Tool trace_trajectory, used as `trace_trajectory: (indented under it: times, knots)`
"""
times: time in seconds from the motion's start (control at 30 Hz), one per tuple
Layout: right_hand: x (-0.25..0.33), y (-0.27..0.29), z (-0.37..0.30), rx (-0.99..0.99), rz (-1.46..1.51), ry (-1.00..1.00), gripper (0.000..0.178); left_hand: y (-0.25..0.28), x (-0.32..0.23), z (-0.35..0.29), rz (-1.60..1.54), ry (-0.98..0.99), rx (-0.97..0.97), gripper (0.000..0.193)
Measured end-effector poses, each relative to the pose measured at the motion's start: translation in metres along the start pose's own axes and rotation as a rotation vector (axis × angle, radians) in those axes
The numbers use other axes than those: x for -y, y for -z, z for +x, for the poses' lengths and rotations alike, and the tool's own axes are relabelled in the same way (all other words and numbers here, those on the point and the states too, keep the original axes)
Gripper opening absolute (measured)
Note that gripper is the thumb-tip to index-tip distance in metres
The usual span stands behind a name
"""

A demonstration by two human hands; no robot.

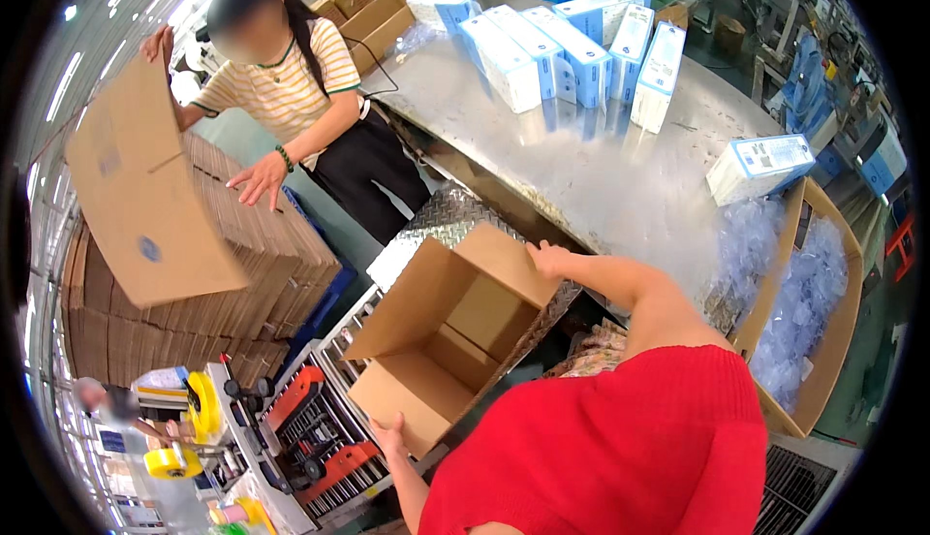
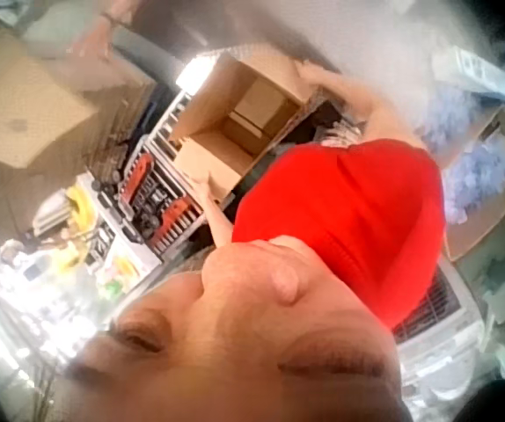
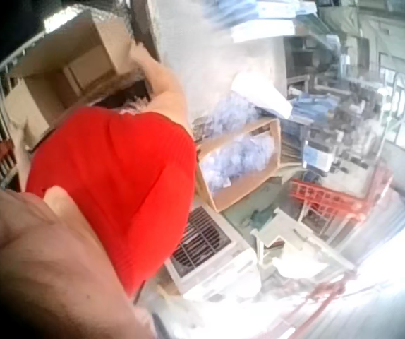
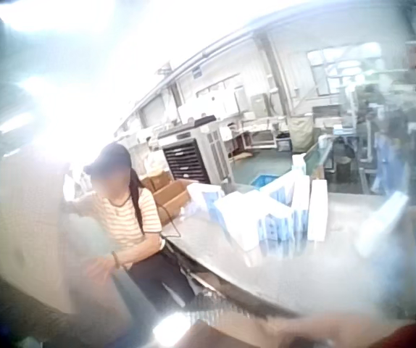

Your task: The person places blue and white product boxes into larger cardboard cartons, folds the box flaps closed by hand, and moves the finished cartons onto a roller conveyor at a packaging station.

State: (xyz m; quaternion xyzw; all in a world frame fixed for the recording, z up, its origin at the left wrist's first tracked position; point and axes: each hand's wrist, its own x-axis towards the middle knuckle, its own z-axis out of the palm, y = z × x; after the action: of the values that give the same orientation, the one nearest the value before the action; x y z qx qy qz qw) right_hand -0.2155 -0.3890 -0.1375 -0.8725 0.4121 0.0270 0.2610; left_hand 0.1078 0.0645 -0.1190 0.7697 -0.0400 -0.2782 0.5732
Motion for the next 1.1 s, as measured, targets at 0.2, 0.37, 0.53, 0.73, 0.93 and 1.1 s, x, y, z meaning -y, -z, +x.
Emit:
trace_trajectory:
  times: [0.2,0.37,0.53,0.73,0.93,1.1]
  knots:
    - [0.019,0.191,0.079,-0.443,-0.276,0.049,0.029,-0.060,-0.017,-0.004,0.159,-0.057,0.108,0.082]
    - [-0.030,0.324,0.198,-0.584,-0.292,-0.306,0.060,-0.091,-0.110,-0.040,1.181,-0.225,-0.461,0.088]
    - [-0.059,0.320,0.250,-0.665,-0.107,-0.552,0.087,-0.206,-0.236,-0.062,1.061,-0.984,-0.290,0.070]
    - [-0.088,0.316,0.171,-0.115,-0.121,0.000,0.102,-0.394,-0.320,-0.077,0.961,-1.337,0.281,0.070]
    - [-0.171,0.331,0.017,-0.096,-0.078,0.522,0.085,-0.559,-0.312,-0.106,1.146,-1.558,0.749,0.095]
    - [-0.284,0.395,-0.012,-0.289,-0.757,-0.194,0.043,-0.608,-0.273,-0.117,1.273,-1.406,0.963,0.077]
